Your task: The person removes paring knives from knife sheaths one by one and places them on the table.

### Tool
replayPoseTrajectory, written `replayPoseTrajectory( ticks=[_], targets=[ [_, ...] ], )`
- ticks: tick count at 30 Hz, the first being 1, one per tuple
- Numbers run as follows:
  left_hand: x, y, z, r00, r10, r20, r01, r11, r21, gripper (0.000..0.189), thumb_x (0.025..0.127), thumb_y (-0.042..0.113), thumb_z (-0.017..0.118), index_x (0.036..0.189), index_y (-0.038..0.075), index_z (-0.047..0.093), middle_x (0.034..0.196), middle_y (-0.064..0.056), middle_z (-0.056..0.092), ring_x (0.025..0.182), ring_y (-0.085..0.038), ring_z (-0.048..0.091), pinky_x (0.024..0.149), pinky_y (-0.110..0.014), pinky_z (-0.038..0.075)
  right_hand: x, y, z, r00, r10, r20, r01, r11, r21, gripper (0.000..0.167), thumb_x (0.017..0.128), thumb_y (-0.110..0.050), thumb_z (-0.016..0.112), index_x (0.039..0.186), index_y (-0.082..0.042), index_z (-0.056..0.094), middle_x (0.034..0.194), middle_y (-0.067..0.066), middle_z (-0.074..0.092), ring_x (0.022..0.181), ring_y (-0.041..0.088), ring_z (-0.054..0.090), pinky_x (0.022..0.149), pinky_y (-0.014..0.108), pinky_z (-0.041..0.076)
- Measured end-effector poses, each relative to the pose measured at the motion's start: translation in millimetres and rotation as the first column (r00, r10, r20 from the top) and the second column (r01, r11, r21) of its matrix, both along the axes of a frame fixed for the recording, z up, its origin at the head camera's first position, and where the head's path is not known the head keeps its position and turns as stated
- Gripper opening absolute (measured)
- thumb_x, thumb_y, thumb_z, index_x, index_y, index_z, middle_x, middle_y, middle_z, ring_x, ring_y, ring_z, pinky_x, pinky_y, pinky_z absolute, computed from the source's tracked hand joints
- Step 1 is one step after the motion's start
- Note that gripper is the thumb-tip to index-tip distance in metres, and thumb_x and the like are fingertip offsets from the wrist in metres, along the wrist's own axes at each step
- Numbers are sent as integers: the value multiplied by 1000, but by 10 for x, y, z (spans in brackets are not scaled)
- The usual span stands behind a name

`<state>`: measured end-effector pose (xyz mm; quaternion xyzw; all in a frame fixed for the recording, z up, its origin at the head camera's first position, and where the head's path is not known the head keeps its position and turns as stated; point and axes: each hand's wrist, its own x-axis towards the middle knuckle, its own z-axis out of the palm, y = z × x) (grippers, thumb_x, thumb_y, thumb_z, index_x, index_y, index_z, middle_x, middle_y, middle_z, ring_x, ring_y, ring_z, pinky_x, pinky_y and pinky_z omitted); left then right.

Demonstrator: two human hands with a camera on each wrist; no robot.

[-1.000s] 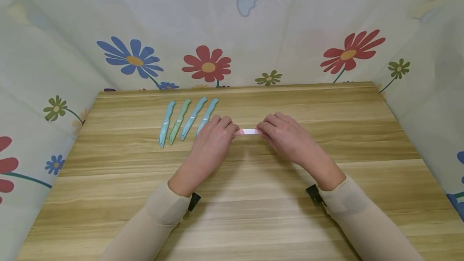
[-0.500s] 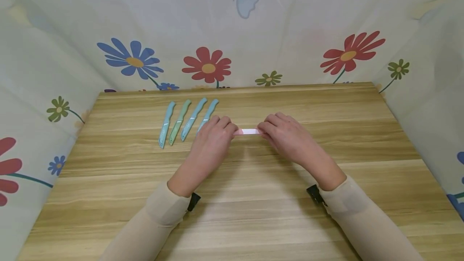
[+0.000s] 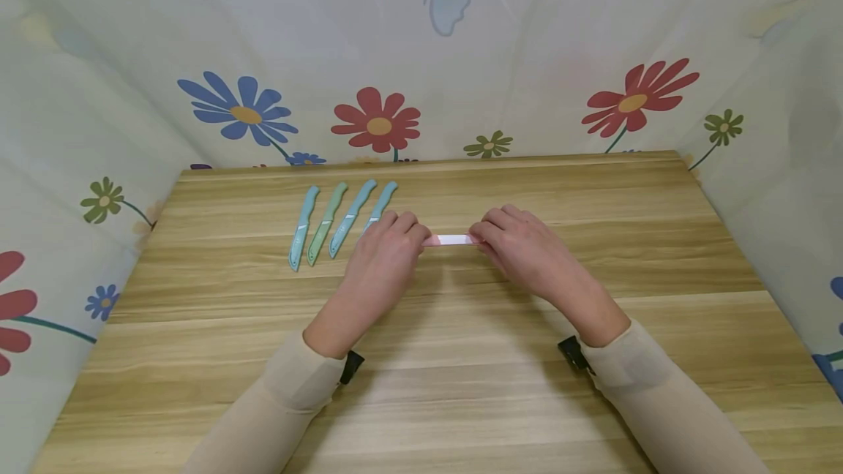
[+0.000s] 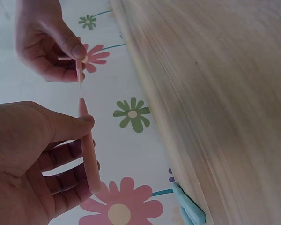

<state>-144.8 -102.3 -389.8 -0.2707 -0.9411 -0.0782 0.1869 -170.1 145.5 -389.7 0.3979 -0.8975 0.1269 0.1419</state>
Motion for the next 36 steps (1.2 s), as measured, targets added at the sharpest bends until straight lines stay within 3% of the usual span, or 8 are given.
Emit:
replayPoseTrajectory(
  ticks=[36],
  targets=[
    [-19, -32, -14, 999, 28, 15, -29, 999, 17, 22, 106, 27, 66, 105, 9, 79, 95, -4, 67, 89, -27, 59, 75, -37, 54, -32, 47, -6, 1000, -7, -12, 7, 1000, 0, 19, 99, -15, 78, 113, -2, 76, 105, 10, 72, 97, 29, 65, 86, 41, 56]
  ],
)
